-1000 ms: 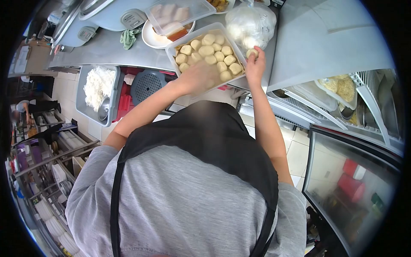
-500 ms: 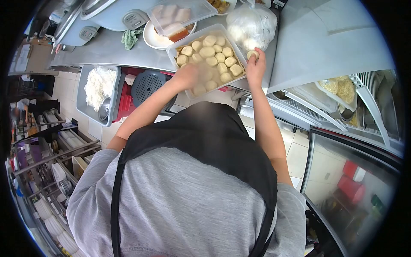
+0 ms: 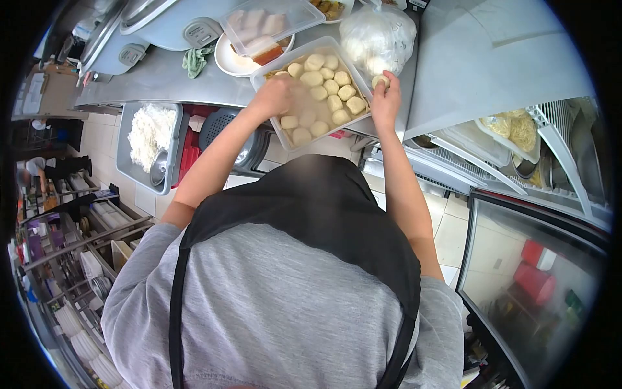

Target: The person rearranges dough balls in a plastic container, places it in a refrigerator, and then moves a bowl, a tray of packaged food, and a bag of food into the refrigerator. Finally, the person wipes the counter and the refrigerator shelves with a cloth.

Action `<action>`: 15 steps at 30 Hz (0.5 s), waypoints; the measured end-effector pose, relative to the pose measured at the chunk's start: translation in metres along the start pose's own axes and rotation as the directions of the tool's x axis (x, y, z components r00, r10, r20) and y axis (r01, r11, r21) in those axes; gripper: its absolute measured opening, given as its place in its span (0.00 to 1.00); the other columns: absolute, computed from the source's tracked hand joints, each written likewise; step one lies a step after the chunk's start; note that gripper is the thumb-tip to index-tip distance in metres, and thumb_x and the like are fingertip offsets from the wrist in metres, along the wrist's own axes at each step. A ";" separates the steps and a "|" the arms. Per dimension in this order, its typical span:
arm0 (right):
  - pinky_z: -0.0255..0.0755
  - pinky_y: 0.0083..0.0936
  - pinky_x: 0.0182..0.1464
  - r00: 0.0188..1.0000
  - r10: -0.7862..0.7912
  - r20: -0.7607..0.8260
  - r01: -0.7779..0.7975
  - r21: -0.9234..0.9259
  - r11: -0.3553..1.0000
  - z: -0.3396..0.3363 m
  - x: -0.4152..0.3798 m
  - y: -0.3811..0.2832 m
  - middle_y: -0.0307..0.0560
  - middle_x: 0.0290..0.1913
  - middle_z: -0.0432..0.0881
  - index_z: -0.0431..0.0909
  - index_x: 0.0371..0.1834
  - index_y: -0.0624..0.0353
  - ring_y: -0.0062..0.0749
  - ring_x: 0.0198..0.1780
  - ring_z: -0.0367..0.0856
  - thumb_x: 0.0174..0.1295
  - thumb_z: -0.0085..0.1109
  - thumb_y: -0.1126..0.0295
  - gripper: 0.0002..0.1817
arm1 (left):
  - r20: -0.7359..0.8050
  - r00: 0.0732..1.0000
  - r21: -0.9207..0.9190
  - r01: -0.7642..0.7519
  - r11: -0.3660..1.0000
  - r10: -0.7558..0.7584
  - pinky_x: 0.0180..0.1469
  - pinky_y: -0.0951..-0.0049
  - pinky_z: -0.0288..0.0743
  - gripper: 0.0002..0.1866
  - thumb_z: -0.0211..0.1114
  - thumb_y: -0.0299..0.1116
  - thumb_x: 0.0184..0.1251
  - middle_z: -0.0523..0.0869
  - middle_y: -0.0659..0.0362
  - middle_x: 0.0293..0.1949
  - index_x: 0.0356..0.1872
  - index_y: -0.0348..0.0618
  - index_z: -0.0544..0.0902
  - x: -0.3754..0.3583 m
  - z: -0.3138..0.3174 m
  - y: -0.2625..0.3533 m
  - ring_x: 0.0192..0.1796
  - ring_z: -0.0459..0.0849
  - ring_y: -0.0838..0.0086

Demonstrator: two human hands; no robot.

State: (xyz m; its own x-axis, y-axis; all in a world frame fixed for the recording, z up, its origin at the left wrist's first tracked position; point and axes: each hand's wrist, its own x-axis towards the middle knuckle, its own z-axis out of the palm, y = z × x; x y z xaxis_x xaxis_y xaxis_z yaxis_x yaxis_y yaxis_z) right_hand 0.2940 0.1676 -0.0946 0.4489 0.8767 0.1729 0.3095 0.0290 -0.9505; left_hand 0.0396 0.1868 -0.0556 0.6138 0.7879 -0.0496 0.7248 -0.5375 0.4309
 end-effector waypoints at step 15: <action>0.79 0.26 0.37 0.999 0.042 0.014 -0.043 0.083 0.996 0.002 0.002 0.002 0.55 0.49 0.72 0.70 0.51 0.63 0.36 0.42 0.77 0.62 0.45 0.74 0.14 | -0.057 0.998 -0.148 -0.009 0.989 0.001 0.45 0.62 0.73 0.11 0.60 0.29 0.48 0.80 0.50 0.40 0.36 0.46 0.81 -0.007 0.011 -0.011 0.44 0.79 0.57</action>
State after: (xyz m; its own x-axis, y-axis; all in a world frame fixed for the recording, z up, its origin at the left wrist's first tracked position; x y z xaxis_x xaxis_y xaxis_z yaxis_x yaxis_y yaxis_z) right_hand 0.2938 0.1704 -0.0962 0.4495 0.8840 0.1288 0.2188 0.0309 -0.9753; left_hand 0.0306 0.1839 -0.0694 0.5954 0.8034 0.0019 0.6651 -0.4942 0.5598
